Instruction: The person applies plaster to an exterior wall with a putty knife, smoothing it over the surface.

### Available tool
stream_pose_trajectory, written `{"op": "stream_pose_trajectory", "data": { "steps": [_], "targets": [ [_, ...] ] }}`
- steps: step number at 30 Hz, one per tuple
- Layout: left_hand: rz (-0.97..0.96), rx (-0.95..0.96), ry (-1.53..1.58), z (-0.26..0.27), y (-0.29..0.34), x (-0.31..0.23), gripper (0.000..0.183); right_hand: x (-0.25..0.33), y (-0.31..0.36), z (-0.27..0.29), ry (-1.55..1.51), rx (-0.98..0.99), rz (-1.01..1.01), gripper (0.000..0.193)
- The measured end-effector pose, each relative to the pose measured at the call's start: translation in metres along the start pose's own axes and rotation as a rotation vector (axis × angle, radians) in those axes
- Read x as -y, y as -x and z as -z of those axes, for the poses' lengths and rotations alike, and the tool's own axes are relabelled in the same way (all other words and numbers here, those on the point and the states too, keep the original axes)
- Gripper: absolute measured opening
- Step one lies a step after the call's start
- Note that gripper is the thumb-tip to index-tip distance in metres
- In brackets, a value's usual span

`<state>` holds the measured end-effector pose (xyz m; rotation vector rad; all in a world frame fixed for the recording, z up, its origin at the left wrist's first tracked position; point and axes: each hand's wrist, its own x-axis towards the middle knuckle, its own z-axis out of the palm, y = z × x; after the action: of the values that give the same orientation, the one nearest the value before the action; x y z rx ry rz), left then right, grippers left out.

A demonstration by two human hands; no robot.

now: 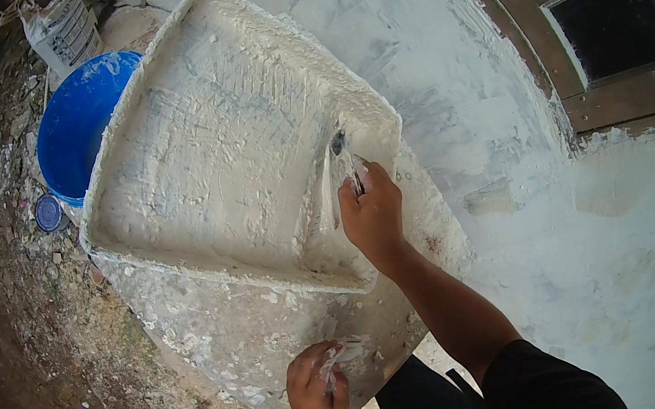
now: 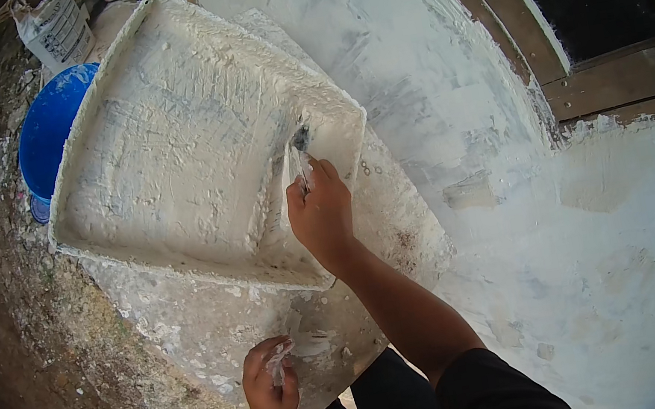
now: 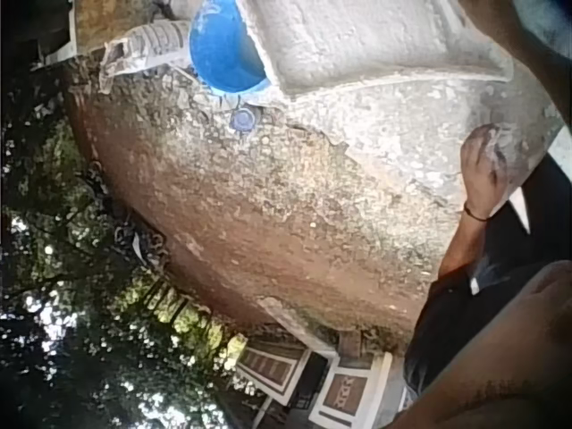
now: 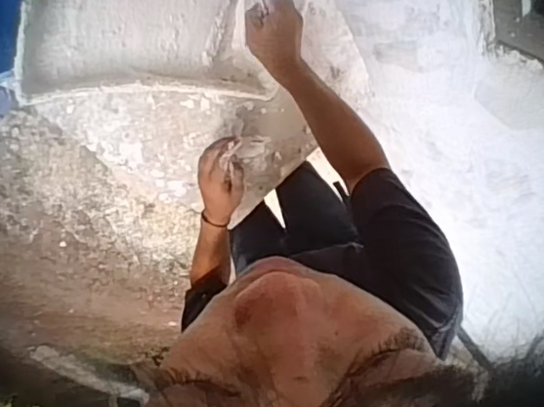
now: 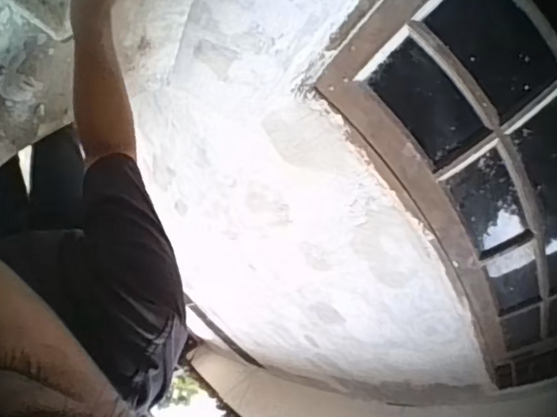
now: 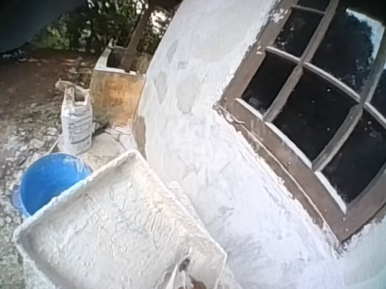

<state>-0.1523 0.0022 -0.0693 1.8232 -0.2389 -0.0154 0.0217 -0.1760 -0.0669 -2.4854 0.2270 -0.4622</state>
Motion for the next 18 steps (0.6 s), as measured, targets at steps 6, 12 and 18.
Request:
{"op": "stream_pose_trajectory", "data": {
  "steps": [6,12,18],
  "targets": [
    [0.011,0.018,-0.025,-0.003,0.001,-0.001,0.027,-0.008,0.014,0.025,0.004,-0.100,0.076,0.022],
    [-0.001,-0.008,-0.021,-0.010,0.002,-0.003,0.026,-0.030,-0.020,0.017,0.005,-0.163,0.007,0.021],
    [0.027,-0.089,-0.032,-0.018,0.006,-0.008,0.027,0.001,0.018,0.001,-0.102,-0.038,0.015,0.018]
  ]
}}
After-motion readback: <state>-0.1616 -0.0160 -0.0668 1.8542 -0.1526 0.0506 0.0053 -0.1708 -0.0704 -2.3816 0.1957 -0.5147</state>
